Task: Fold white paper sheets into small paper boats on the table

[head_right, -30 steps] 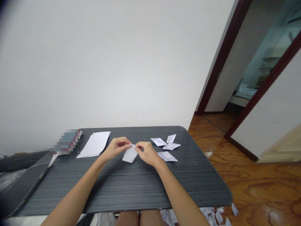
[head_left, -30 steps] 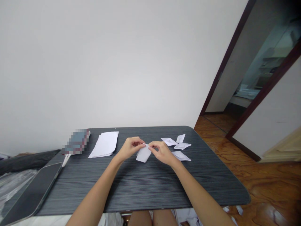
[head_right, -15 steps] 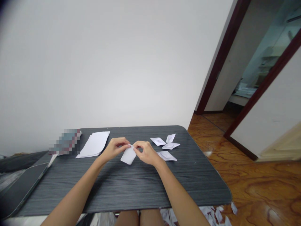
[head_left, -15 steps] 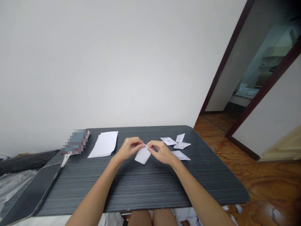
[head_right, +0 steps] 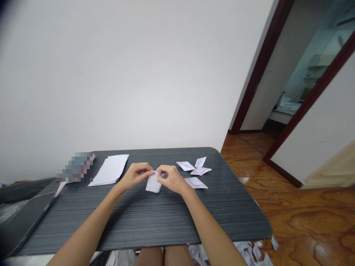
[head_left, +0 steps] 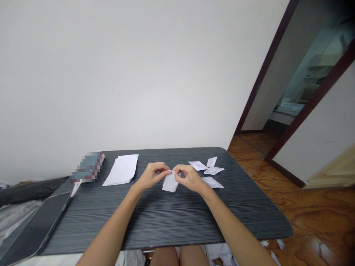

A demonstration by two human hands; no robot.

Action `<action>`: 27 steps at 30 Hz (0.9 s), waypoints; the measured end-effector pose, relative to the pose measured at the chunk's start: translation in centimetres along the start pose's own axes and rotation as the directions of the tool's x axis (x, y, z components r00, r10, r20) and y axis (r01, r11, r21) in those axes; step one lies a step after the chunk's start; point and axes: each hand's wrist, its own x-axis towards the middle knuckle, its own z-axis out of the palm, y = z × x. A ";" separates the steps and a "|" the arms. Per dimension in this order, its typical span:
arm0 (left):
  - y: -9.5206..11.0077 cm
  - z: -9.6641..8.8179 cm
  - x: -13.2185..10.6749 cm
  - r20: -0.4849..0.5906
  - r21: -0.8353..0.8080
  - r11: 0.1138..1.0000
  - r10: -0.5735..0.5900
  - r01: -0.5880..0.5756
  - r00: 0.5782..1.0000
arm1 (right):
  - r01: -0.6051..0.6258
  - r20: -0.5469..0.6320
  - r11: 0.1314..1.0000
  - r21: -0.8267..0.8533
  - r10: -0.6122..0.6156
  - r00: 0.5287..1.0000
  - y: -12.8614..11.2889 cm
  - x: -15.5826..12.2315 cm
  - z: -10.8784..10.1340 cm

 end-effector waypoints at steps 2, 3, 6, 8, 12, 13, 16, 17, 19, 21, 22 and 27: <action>0.1 0.0 0.0 0.003 0.005 1.000 0.005 -0.005 1.000 | -0.008 -0.002 1.000 0.005 0.008 1.000 0.1 0.0 0.0; 0.1 0.0 0.0 0.003 0.004 1.000 0.006 -0.006 1.000 | -0.015 -0.007 1.000 0.013 0.015 1.000 0.2 0.0 0.1; 0.4 -0.2 0.0 -0.018 -0.020 1.000 -0.003 0.003 1.000 | -0.059 -0.070 0.993 0.102 0.067 0.995 0.4 0.1 0.1; 0.5 -0.3 0.0 -0.054 -0.049 0.999 -0.021 0.019 0.998 | -0.116 -0.121 0.967 0.226 0.146 0.982 0.4 0.3 0.1; 0.8 -0.3 -0.1 -0.111 -0.140 0.989 -0.066 0.050 0.992 | -0.262 -0.022 0.846 0.464 0.307 0.952 0.5 0.5 0.0; 0.9 -0.2 -0.1 -0.116 -0.167 0.984 -0.075 0.055 0.990 | -0.284 0.008 0.817 0.503 0.324 0.946 0.5 0.5 0.0; 1.1 0.1 0.0 -0.129 -0.240 0.969 -0.096 0.063 0.987 | -0.285 -0.001 0.753 0.593 0.354 0.935 0.6 0.6 0.0; 1.1 0.3 0.0 -0.135 -0.259 0.964 -0.103 0.065 0.986 | -0.276 -0.022 0.745 0.607 0.363 0.932 0.6 0.6 0.0; 1.1 0.5 0.1 -0.140 -0.288 0.955 -0.119 0.075 0.983 | -0.266 -0.062 0.759 0.594 0.373 0.926 0.6 0.6 0.0; 1.0 0.7 0.1 -0.116 -0.283 0.955 -0.131 0.093 0.985 | -0.277 -0.089 0.796 0.539 0.381 0.920 0.5 0.6 0.0; 0.9 0.7 0.1 -0.092 -0.262 0.959 -0.132 0.104 0.987 | -0.289 -0.093 0.814 0.503 0.384 0.919 0.5 0.6 0.0; 0.3 1.0 -0.1 0.036 -0.100 0.989 -0.102 0.105 0.994 | -0.292 -0.062 0.904 0.311 0.326 0.943 0.2 0.2 0.9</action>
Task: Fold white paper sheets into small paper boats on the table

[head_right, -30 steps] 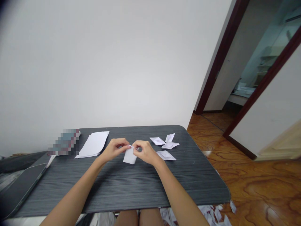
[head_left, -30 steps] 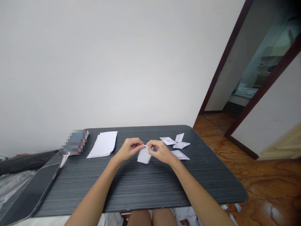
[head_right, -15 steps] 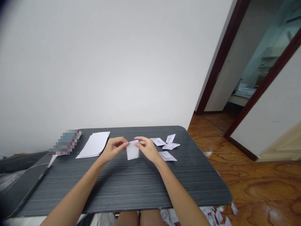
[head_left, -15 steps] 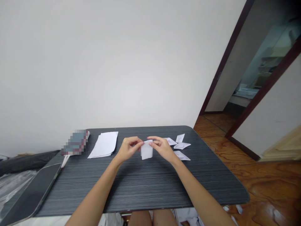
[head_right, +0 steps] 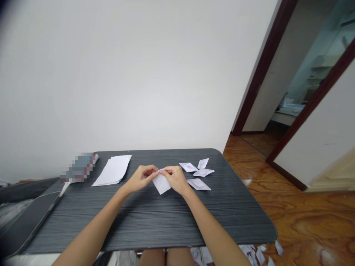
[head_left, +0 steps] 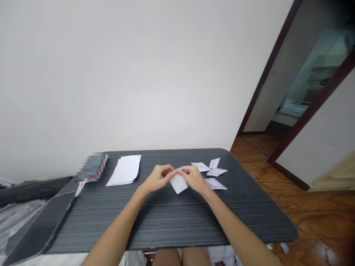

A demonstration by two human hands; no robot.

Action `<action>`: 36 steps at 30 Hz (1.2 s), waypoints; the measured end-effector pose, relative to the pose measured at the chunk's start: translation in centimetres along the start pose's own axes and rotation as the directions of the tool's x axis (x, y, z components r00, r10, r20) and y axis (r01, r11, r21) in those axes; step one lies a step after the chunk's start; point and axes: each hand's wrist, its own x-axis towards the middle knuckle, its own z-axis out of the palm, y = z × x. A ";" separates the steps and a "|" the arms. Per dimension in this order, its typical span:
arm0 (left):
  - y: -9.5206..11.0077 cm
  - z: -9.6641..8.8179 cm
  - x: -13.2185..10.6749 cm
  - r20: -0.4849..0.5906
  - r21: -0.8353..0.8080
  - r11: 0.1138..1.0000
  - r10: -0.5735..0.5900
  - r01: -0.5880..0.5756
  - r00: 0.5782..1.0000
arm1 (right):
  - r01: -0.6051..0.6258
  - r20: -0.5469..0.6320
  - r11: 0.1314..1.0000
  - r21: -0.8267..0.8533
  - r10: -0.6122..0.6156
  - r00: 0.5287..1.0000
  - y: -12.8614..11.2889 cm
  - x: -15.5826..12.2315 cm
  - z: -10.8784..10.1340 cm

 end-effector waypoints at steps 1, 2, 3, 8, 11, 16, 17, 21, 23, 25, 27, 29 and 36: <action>-0.1 0.1 0.0 0.012 0.029 1.000 0.012 -0.012 1.000 | 0.012 0.003 0.999 -0.031 -0.012 1.000 0.1 -0.1 0.3; -0.2 0.2 -0.1 0.011 0.058 0.998 0.024 -0.024 1.000 | 0.016 0.004 0.999 -0.050 -0.016 1.000 0.1 -0.1 0.5; -0.2 0.2 -0.1 -0.007 0.084 0.996 0.032 -0.031 0.999 | 0.012 0.007 0.998 -0.058 -0.012 1.000 0.2 0.0 0.7; -0.9 -0.1 0.1 -0.220 0.028 0.997 -0.070 0.078 0.973 | -0.059 0.079 0.998 -0.025 0.061 0.995 0.3 0.3 0.4; -1.1 -0.5 0.2 -0.187 -0.064 0.990 -0.132 0.122 0.973 | -0.040 0.068 0.994 -0.105 0.047 0.997 0.5 0.1 0.0; -0.8 -0.5 0.1 -0.079 -0.062 0.988 -0.143 0.138 0.987 | 0.075 0.105 0.958 -0.276 -0.048 0.993 0.4 -0.4 0.2; -0.8 -0.4 0.1 -0.084 -0.067 0.987 -0.153 0.147 0.985 | 0.082 0.108 0.955 -0.284 -0.053 0.993 0.4 -0.3 0.2; -1.2 0.1 0.2 -0.166 -0.126 0.978 -0.185 0.165 0.969 | 0.069 0.051 0.953 -0.295 -0.057 0.997 0.2 0.0 0.0; -1.4 0.2 0.3 -0.197 -0.149 0.973 -0.204 0.176 0.959 | 0.068 0.020 0.952 -0.300 -0.065 0.998 0.1 0.2 -0.1; -1.5 0.1 0.4 -0.251 -0.160 0.969 -0.226 0.190 0.941 | 0.081 0.015 0.949 -0.305 -0.080 0.997 0.1 0.2 -0.2; -1.6 -0.2 0.5 -0.307 -0.191 0.963 -0.242 0.190 0.920 | 0.095 0.003 0.945 -0.312 -0.099 0.995 0.2 0.2 -0.4; -1.6 -0.7 0.6 -0.264 -0.272 0.945 -0.255 0.182 0.930 | 0.096 -0.047 0.944 -0.317 -0.117 0.992 0.3 0.3 -0.5; -0.8 -0.6 0.5 0.096 -0.626 0.761 -0.140 0.170 0.985 | 0.065 -0.092 0.978 -0.201 -0.084 0.992 0.8 0.9 -0.9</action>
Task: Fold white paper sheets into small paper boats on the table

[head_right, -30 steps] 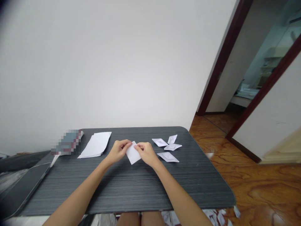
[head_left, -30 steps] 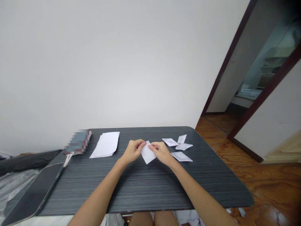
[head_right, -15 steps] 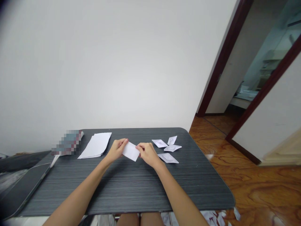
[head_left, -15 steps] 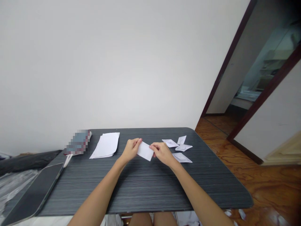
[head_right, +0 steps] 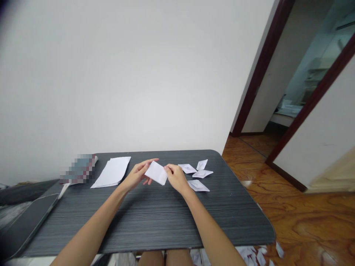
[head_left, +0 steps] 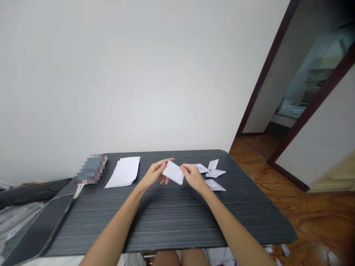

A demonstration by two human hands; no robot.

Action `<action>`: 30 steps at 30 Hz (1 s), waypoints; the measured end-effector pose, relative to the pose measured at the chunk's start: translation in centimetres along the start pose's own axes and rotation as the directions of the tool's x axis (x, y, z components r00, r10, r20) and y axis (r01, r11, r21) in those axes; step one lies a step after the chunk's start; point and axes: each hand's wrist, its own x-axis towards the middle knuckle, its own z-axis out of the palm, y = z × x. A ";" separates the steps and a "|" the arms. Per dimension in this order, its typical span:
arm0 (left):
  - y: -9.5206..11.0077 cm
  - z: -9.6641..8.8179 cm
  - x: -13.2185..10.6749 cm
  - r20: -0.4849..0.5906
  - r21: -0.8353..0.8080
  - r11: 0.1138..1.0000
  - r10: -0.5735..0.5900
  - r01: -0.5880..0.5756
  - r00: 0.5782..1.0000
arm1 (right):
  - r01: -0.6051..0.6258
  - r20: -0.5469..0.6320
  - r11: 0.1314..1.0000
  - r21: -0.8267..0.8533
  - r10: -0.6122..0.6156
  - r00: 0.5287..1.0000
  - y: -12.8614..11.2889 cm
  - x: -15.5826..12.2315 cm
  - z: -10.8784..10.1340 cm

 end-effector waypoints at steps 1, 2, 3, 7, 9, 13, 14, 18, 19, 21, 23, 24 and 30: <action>0.0 0.2 0.0 0.033 -0.036 0.999 0.000 0.002 0.999 | -0.014 0.007 0.999 0.035 0.014 1.000 0.0 0.1 0.0; -0.1 0.4 -0.1 0.059 -0.064 0.998 0.005 -0.002 0.998 | -0.029 0.010 0.997 0.071 0.029 1.000 0.1 0.1 0.0; -0.1 0.5 -0.1 0.077 -0.083 0.997 0.016 -0.009 0.997 | -0.044 0.014 0.993 0.105 0.043 0.999 0.1 0.2 -0.1; -0.2 0.4 -0.1 0.064 -0.037 0.998 0.062 -0.059 0.996 | -0.078 0.006 0.982 0.171 0.078 0.997 0.3 0.3 -0.5; -0.1 0.2 -0.2 0.038 0.064 0.995 0.073 -0.075 0.997 | -0.065 0.001 0.988 0.139 0.065 0.998 0.5 0.4 -0.8; 0.0 -0.2 -0.2 -0.004 0.229 0.968 0.102 -0.098 0.995 | -0.001 -0.018 1.000 -0.002 0.001 1.000 0.6 0.5 -1.2; 0.0 -0.2 -0.2 -0.017 0.267 0.957 0.123 -0.114 0.992 | 0.025 -0.035 0.999 -0.034 -0.026 0.999 0.4 0.4 -1.3; 0.0 -0.2 -0.1 -0.105 0.427 0.886 0.248 -0.182 0.963 | 0.118 -0.031 0.990 -0.077 -0.121 0.992 -0.6 0.0 -2.0; 0.0 -0.1 -0.1 -0.136 0.450 0.873 0.277 -0.190 0.951 | 0.134 0.015 0.989 -0.069 -0.134 0.991 -0.9 -0.1 -2.1; -0.1 0.0 -0.1 -0.177 0.472 0.858 0.316 -0.201 0.932 | 0.168 0.112 0.983 -0.078 -0.159 0.981 -1.4 -0.4 -2.3; -0.2 0.2 -0.1 -0.185 0.475 0.853 0.338 -0.218 0.923 | 0.201 0.137 0.974 -0.108 -0.185 0.973 -1.5 -0.5 -2.2; -0.3 0.3 -0.1 -0.179 0.474 0.850 0.347 -0.229 0.920 | 0.213 0.114 0.969 -0.122 -0.199 0.973 -1.4 -0.6 -2.0; -0.4 1.0 -0.2 -0.142 0.495 0.825 0.387 -0.273 0.911 | 0.222 -0.056 0.966 -0.132 -0.231 0.971 -0.8 -0.3 -1.2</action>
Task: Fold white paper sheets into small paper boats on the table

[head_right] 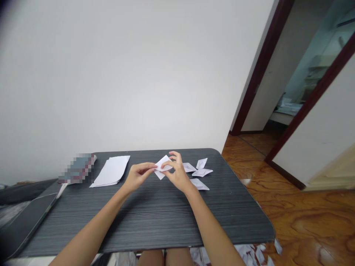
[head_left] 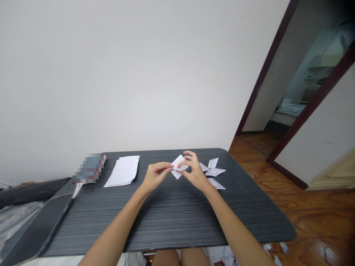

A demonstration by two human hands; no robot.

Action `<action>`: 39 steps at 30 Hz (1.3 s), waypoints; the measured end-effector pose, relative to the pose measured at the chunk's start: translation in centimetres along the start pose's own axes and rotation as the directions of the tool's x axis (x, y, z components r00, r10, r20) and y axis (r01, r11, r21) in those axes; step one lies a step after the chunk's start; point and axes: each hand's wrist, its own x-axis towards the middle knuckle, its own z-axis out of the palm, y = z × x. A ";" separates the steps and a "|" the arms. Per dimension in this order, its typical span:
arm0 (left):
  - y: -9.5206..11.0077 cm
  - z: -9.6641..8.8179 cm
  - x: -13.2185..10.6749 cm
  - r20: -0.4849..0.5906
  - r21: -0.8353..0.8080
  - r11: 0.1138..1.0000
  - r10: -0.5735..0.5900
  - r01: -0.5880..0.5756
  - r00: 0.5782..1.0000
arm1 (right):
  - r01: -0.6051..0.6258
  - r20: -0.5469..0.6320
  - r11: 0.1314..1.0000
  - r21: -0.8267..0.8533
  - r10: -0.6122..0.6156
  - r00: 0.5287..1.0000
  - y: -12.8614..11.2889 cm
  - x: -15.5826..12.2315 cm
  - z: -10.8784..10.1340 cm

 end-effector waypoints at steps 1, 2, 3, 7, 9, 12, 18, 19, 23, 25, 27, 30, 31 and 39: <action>0.0 0.0 0.0 -0.010 0.011 1.000 0.000 0.000 1.000 | -0.019 -0.012 1.000 0.016 0.019 1.000 0.1 0.1 0.1; -0.1 0.1 0.0 -0.023 0.023 1.000 -0.003 0.004 1.000 | -0.046 -0.026 0.998 0.035 0.047 0.999 0.1 0.1 0.1; -0.1 0.2 -0.1 -0.036 0.032 0.999 -0.010 0.011 0.999 | -0.083 -0.038 0.995 0.058 0.085 0.996 0.2 0.2 0.1; -0.2 0.6 -0.3 -0.067 0.055 0.997 -0.049 0.053 0.997 | -0.205 -0.015 0.953 0.223 0.213 0.977 0.6 0.4 0.3; 0.0 0.8 -0.4 -0.074 0.055 0.996 -0.068 0.072 0.995 | -0.207 -0.005 0.928 0.309 0.219 0.976 0.8 0.4 0.4; 0.1 1.1 -0.5 -0.093 0.019 0.991 -0.128 0.130 0.988 | -0.193 -0.031 0.916 0.352 0.218 0.975 0.9 0.3 0.6; -0.6 1.5 -0.4 -0.100 -0.190 0.950 -0.270 0.248 0.958 | -0.255 -0.012 0.838 0.483 0.298 0.955 0.4 0.2 0.7; -0.7 1.6 -0.3 -0.104 -0.230 0.938 -0.290 0.261 0.951 | -0.274 0.014 0.815 0.511 0.310 0.951 0.3 0.2 0.7; -0.7 1.7 -0.2 -0.143 -0.302 0.905 -0.354 0.300 0.924 | -0.370 0.106 0.745 0.555 0.378 0.920 0.2 0.2 0.6; -0.5 1.7 -0.2 -0.155 -0.298 0.904 -0.362 0.306 0.919 | -0.381 0.107 0.736 0.560 0.391 0.914 0.3 0.2 0.6; -0.4 1.7 -0.2 -0.147 -0.293 0.903 -0.368 0.315 0.918 | -0.374 0.098 0.725 0.578 0.394 0.914 0.5 0.2 0.7; 0.0 1.7 -0.1 -0.130 -0.305 0.890 -0.391 0.339 0.911 | -0.353 0.090 0.705 0.616 0.382 0.920 0.6 0.2 0.9; 0.0 1.7 -0.1 -0.121 -0.321 0.879 -0.407 0.352 0.905 | -0.345 0.088 0.703 0.622 0.375 0.923 0.6 0.2 0.9; 0.0 2.0 -0.1 0.137 -0.458 0.710 -0.538 0.535 0.832 | -0.306 0.067 0.742 0.596 0.334 0.940 0.5 0.2 0.9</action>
